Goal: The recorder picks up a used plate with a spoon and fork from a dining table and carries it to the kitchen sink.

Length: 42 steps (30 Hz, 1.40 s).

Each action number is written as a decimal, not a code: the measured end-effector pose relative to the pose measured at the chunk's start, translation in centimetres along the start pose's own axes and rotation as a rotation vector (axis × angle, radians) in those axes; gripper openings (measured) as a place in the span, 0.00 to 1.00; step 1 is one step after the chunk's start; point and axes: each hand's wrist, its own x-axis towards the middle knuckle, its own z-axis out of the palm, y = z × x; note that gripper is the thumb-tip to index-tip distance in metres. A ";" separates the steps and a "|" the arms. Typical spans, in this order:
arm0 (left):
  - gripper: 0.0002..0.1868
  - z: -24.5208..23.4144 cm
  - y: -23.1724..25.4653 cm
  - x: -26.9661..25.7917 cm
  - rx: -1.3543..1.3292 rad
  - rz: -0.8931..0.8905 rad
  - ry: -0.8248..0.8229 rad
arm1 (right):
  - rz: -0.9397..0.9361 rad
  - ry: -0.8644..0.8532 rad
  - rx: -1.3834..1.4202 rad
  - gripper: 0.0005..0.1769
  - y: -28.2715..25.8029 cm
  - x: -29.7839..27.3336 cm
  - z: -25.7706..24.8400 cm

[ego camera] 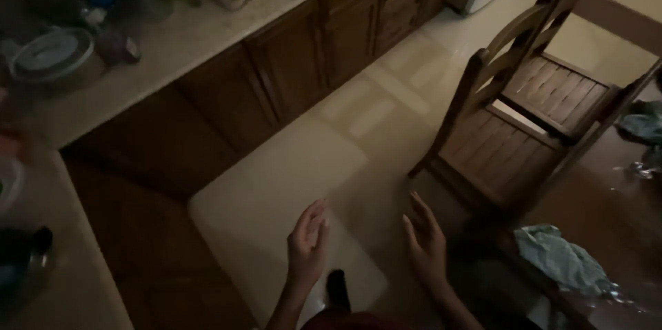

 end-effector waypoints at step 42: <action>0.23 15.9 -3.2 44.3 -0.062 -0.092 -0.226 | 0.249 0.197 0.127 0.30 6.8 40.1 1.8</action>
